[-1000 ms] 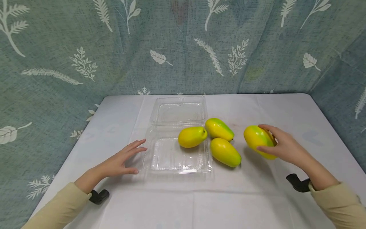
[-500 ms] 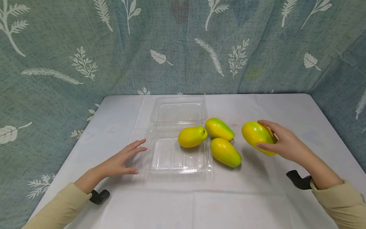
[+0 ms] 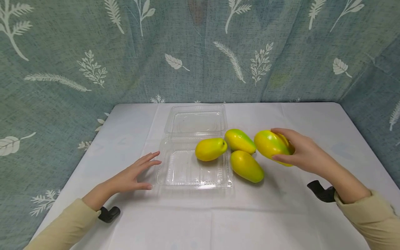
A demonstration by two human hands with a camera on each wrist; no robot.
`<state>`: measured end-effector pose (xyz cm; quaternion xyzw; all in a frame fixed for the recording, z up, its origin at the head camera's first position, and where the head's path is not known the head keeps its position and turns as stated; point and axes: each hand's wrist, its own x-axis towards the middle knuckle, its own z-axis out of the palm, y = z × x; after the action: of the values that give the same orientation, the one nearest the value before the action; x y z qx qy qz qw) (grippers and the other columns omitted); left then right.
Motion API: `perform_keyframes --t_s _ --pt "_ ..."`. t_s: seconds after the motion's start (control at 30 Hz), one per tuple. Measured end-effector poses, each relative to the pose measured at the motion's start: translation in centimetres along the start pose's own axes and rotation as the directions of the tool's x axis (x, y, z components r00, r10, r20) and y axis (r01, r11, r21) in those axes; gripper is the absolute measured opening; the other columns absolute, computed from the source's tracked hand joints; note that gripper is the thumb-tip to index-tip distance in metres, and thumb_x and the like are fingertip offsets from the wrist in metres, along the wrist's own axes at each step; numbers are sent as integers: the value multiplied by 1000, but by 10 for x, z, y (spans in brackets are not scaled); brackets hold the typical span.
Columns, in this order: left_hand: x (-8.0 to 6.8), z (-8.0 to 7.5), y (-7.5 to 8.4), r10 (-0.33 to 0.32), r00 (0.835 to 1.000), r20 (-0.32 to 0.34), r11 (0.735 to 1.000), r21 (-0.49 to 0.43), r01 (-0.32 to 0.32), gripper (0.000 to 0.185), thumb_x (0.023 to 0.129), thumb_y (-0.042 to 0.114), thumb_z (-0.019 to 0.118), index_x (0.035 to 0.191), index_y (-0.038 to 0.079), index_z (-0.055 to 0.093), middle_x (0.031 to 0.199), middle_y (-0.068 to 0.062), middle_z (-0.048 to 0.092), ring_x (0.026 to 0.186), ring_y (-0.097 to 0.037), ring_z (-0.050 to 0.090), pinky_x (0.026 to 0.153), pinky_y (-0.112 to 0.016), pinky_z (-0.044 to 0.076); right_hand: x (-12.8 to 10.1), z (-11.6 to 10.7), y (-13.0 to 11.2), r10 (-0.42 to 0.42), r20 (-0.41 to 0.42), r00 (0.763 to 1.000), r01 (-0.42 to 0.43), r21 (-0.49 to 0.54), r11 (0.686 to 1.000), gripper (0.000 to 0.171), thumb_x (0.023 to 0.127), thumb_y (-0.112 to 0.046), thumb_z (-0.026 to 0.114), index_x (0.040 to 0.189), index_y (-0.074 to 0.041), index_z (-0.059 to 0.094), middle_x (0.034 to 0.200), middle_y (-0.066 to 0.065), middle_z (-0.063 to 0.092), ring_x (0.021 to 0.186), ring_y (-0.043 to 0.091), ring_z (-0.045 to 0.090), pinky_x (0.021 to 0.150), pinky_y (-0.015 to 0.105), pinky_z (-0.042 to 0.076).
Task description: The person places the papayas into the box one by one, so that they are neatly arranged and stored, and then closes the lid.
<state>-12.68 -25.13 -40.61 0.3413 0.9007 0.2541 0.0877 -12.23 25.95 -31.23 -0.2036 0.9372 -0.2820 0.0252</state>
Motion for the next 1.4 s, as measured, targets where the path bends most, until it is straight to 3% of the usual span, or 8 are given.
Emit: perform_keyframes --t_s 0.2,0.5,0.9,1.17,1.4 --pt "1 0 0 2 1000 2 1000 12 -2 74 74 35 73 137 15 40 152 -1 17 135 -43 17 100 -63 25 5 -1 -13 -16 51 999 18 -25 1000 71 78 -20 73 136 -2 37 131 20 45 101 30 52 68 32 51" --pt "1 -1 2 -6 1000 8 1000 4 6 74 74 36 73 137 15 40 152 -2 17 135 -42 17 100 -63 24 10 1 -29 -39 86 996 40 -15 999 69 79 -29 71 136 -7 38 130 12 48 98 21 53 69 24 50" --pt "1 -1 0 -10 1000 2 1000 2 10 74 74 37 73 137 17 40 153 1 16 136 -39 17 102 -61 23 18 11 -47 -136 130 982 137 3 991 62 79 -32 71 132 -14 44 128 6 50 96 16 53 73 27 51" --pt "1 0 0 0 1000 -4 1000 4 0 74 74 37 73 137 16 40 152 -1 17 135 -41 19 101 -62 24 26 23 -59 -168 191 967 176 -27 984 62 80 -31 71 133 -13 44 135 10 44 115 29 49 89 46 46" --pt "0 1 -1 -1 1000 0 1000 0 1 73 75 38 72 137 17 40 152 -1 17 135 -40 18 101 -62 24 31 40 -66 -200 231 952 216 -44 975 60 78 -27 73 132 -18 47 133 6 46 121 33 44 94 50 41"
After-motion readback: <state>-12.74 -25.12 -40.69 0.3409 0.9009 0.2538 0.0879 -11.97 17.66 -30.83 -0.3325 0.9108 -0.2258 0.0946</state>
